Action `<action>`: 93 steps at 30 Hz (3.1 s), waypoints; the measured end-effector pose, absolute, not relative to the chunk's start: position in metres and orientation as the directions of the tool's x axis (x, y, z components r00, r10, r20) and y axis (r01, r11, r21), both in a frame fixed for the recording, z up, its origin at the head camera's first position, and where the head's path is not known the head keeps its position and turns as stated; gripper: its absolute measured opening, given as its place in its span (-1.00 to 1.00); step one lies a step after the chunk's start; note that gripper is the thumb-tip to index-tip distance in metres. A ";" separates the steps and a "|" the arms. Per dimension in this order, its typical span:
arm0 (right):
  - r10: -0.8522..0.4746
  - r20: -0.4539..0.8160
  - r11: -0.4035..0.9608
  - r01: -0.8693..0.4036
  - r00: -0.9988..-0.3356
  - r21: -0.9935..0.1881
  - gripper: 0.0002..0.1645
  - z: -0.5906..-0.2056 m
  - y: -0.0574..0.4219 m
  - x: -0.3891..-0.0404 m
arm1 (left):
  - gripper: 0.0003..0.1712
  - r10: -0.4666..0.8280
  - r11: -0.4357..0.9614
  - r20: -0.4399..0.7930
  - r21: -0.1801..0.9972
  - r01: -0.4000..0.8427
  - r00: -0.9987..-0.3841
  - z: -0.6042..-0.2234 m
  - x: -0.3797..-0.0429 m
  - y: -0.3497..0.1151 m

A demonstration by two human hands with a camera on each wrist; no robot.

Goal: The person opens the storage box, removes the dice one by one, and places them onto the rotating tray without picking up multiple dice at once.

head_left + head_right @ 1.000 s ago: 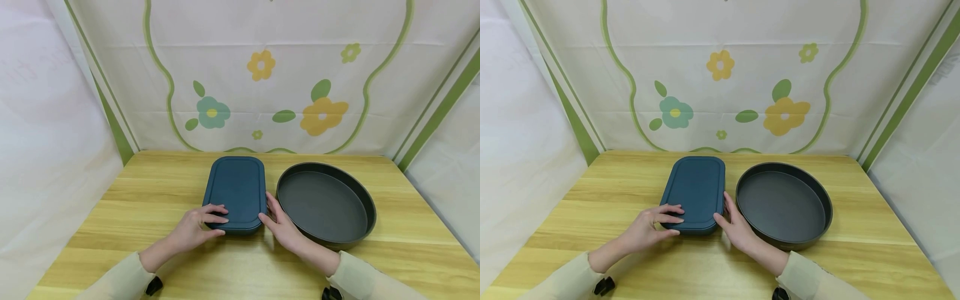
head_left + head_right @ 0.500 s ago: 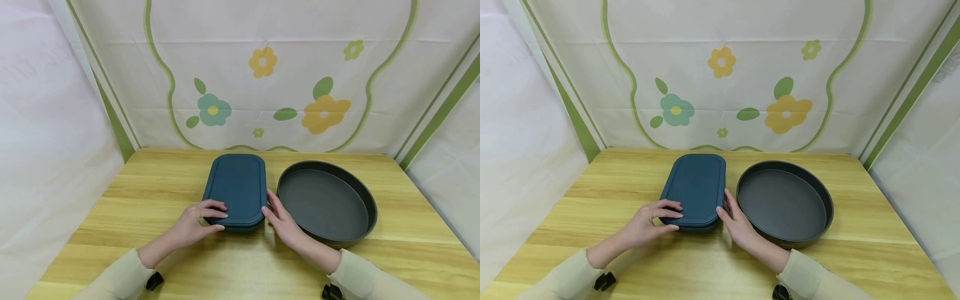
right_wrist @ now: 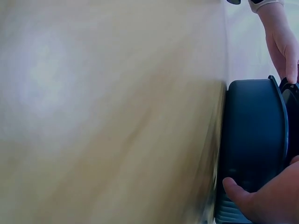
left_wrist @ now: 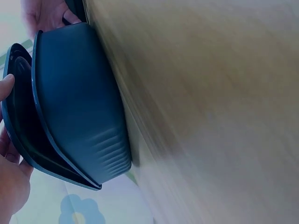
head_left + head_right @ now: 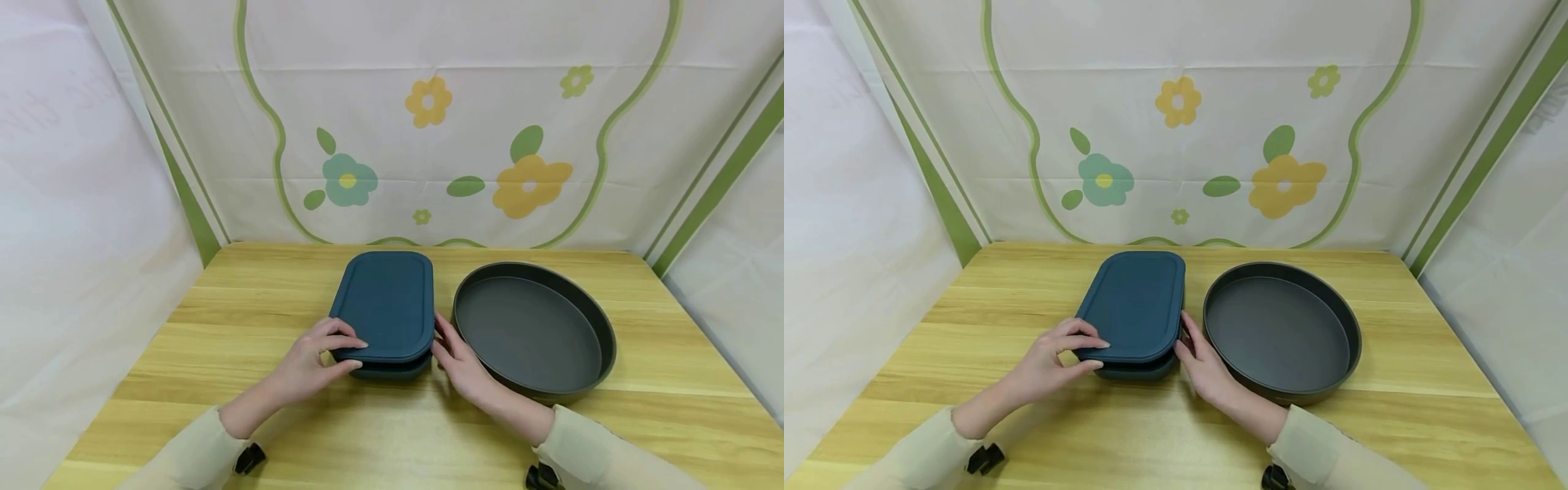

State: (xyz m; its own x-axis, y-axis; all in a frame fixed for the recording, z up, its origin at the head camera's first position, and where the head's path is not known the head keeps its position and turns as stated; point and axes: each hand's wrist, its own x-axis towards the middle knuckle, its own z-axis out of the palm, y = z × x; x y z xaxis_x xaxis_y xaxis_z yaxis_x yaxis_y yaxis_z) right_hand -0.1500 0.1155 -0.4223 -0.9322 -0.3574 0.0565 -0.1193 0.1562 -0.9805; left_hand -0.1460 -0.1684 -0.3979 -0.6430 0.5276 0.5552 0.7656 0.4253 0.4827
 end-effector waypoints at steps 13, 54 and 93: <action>-0.366 0.070 0.153 -0.135 -0.928 -0.979 -0.25 -0.425 0.115 -0.151 | -0.63 0.533 0.436 0.584 0.430 0.790 -0.612 -0.394 -0.147 -0.176; -0.311 0.009 0.170 -0.066 -0.950 -0.983 -0.27 -0.420 0.111 -0.148 | -0.66 0.378 0.528 0.878 0.057 0.847 -0.295 -0.368 -0.178 -0.210; -0.316 0.041 0.190 -0.105 -0.948 -0.976 -0.24 -0.418 0.113 -0.151 | -0.40 0.088 0.833 0.816 0.254 0.492 -0.571 -0.387 -0.146 -0.286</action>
State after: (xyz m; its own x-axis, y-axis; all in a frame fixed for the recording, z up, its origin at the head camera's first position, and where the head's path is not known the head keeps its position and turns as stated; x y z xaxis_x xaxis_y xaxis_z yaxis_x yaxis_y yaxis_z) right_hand -0.1509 0.1127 -0.4177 -0.9478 -0.3164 0.0406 -0.1053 0.1901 -0.9761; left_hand -0.1463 -0.2861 -0.3874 -0.5714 0.0885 0.8159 0.4920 0.8327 0.2542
